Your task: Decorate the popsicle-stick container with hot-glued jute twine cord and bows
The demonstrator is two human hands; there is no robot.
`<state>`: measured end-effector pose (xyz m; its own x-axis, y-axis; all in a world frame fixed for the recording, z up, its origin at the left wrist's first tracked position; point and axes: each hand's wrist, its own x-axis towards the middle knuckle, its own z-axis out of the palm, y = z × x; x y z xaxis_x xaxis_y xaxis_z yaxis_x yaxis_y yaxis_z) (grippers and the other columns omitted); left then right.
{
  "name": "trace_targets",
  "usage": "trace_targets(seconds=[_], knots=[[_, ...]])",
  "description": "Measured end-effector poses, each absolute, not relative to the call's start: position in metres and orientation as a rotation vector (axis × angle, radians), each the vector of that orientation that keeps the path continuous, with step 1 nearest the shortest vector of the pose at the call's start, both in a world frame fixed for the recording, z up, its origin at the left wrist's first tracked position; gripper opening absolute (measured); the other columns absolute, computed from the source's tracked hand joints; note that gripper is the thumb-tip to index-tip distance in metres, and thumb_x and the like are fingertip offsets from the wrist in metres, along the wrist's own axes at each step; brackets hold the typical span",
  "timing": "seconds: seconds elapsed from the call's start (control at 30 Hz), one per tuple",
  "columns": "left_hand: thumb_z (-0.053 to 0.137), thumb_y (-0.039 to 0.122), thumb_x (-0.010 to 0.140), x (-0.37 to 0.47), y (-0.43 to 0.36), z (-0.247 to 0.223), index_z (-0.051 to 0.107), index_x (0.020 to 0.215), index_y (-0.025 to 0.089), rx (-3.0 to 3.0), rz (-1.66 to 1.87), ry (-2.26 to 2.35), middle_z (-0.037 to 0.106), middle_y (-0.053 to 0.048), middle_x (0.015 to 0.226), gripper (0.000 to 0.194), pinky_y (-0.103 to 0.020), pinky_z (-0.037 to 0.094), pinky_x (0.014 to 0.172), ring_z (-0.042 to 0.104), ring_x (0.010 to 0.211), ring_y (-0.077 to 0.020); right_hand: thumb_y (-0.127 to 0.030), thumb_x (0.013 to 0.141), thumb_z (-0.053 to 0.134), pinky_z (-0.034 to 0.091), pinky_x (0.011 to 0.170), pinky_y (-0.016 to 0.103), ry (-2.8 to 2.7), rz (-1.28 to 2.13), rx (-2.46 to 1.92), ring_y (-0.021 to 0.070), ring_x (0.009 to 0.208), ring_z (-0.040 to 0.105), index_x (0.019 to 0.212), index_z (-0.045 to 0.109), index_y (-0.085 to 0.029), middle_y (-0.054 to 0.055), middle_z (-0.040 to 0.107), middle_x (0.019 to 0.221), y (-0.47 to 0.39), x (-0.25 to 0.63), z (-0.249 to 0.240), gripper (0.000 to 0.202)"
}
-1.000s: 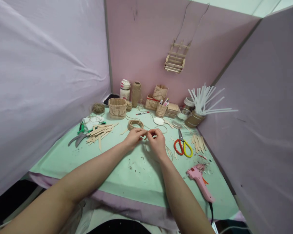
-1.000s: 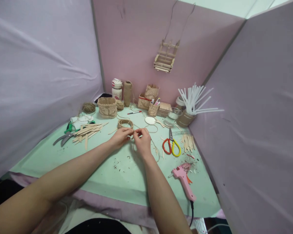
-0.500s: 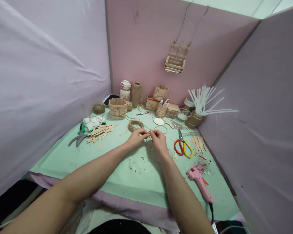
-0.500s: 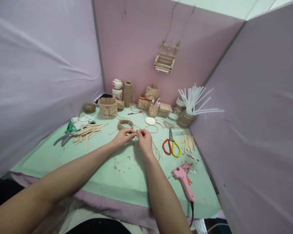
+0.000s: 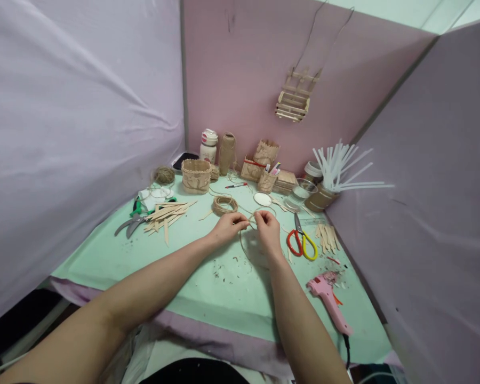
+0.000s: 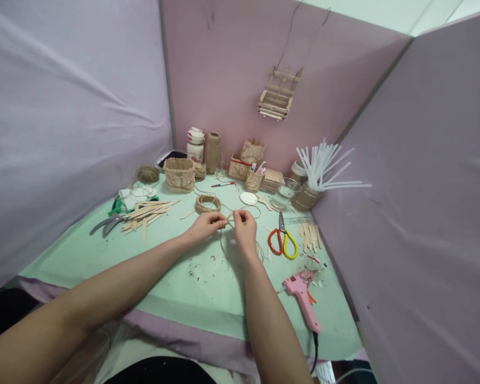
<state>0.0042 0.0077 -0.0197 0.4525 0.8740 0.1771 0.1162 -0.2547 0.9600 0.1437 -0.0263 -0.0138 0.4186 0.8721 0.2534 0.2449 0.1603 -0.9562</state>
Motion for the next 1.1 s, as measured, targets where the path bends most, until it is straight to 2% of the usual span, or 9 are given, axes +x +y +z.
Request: trace_targets(seconds=[0.3,0.5,0.6,0.67,0.77,0.87,0.97,1.1], knots=[[0.064,0.031,0.072,0.006,0.008,-0.020,0.071,0.086,0.012,1.541,0.948,0.893,0.068,-0.004,0.082,0.024,-0.028,0.042,0.071,0.057,0.075,-0.0161,-0.037,0.075,0.060,0.039,0.065,0.026,-1.079,0.696,-1.342,0.0144,0.066,0.051,0.071,0.061,-0.018,-0.001,0.060,0.068,-0.032,0.140,-0.005,0.020],[0.064,0.031,0.075,0.005,0.008,-0.018,0.074,0.086,0.015,1.529,1.035,0.921,0.071,-0.006,0.085,0.021,-0.030,0.045,0.077,0.060,0.081,-0.0186,-0.052,0.082,0.051,0.039,0.064,0.028,-1.130,0.715,-1.374,0.0160,0.063,0.051,0.067,0.065,-0.017,0.001,0.057,0.061,-0.035,0.141,-0.001,0.041],[0.067,0.029,0.074,0.004,0.013,-0.020,0.075,0.080,0.015,1.597,1.123,0.926,0.070,-0.007,0.086,0.017,-0.031,0.045,0.080,0.061,0.085,-0.0198,-0.052,0.085,0.045,0.038,0.063,0.029,-1.172,0.735,-1.418,0.0161,0.061,0.051,0.063,0.064,-0.017,0.002,0.059,0.062,-0.033,0.143,-0.006,0.046],[0.069,0.027,0.072,0.002,0.017,-0.022,0.076,0.077,0.016,1.667,1.166,0.912,0.069,-0.007,0.085,0.014,-0.032,0.045,0.080,0.061,0.084,-0.0197,-0.049,0.084,0.046,0.038,0.062,0.029,-1.185,0.774,-1.427,0.0160,0.061,0.052,0.064,0.066,-0.017,0.003,0.062,0.065,-0.031,0.143,-0.010,0.043],[0.069,0.025,0.073,0.001,0.021,-0.023,0.076,0.077,0.018,1.797,1.164,0.881,0.069,-0.006,0.083,0.011,-0.033,0.045,0.082,0.060,0.083,-0.0192,-0.048,0.079,0.055,0.039,0.059,0.027,-1.154,0.896,-1.354,0.0155,0.065,0.054,0.078,0.071,-0.018,0.004,0.067,0.077,-0.028,0.143,-0.016,0.034],[0.069,0.024,0.076,0.000,0.020,-0.021,0.076,0.074,0.019,1.937,1.136,0.887,0.071,-0.006,0.084,0.009,-0.036,0.040,0.089,0.060,0.085,-0.0194,-0.048,0.073,0.064,0.038,0.055,0.024,-1.103,0.974,-1.247,0.0144,0.068,0.055,0.084,0.071,-0.019,0.004,0.068,0.085,-0.026,0.144,-0.018,0.032],[0.069,0.022,0.076,0.000,0.017,-0.017,0.076,0.074,0.020,2.018,1.098,0.921,0.072,-0.005,0.083,0.007,-0.037,0.037,0.091,0.060,0.084,-0.0195,-0.046,0.070,0.067,0.040,0.056,0.023,-1.081,0.951,-1.216,0.0129,0.065,0.053,0.079,0.069,-0.019,0.002,0.066,0.080,-0.025,0.145,-0.018,0.028],[0.069,0.020,0.075,-0.001,0.014,-0.014,0.076,0.075,0.020,2.029,1.060,0.900,0.072,-0.004,0.080,0.007,-0.032,0.042,0.081,0.059,0.080,-0.0183,-0.044,0.070,0.068,0.041,0.059,0.025,-1.083,0.926,-1.214,0.0133,0.066,0.053,0.076,0.067,-0.019,0.001,0.065,0.075,-0.025,0.144,-0.017,0.026]])
